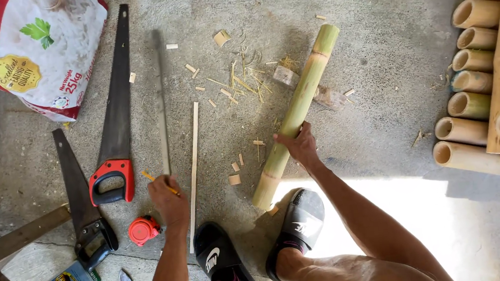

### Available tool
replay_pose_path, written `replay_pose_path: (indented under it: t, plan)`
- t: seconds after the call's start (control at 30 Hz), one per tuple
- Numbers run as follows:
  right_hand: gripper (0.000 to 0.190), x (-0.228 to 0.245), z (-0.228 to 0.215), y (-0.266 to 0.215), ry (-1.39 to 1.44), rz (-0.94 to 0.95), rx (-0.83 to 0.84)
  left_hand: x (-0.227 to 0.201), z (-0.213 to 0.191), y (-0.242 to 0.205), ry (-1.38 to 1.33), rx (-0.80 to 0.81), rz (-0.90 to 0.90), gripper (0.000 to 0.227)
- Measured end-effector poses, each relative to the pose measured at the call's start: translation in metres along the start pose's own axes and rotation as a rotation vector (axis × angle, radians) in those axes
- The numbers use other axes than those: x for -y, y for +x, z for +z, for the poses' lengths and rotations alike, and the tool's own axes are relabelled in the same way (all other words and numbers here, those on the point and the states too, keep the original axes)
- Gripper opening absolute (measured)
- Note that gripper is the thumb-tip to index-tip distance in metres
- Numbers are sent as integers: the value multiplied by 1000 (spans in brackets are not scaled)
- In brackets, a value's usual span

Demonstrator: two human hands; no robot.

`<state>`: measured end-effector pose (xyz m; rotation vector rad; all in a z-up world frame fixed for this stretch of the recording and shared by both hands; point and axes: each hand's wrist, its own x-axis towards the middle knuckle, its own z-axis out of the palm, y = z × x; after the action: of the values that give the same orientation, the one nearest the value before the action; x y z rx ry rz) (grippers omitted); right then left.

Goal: Measuring and marking bamboo with a pencil and then cutting it with a pull saw.

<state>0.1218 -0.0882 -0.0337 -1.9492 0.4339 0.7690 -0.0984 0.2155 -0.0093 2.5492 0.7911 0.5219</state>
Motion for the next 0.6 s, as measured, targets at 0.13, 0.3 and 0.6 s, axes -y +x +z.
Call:
replay_pose_path:
  t: [0.13,0.3,0.6]
  plan:
    - [89,13,-9,-9,-26,21,0,14,-4,-6,67,4,-146,17]
    - [89,3,-27,-2,398,32,79,11,-7,-10,294,-2,-62,25]
    - [70,27,-116,-44,-190,104,13,-24,16,-52,236,206,-67,29]
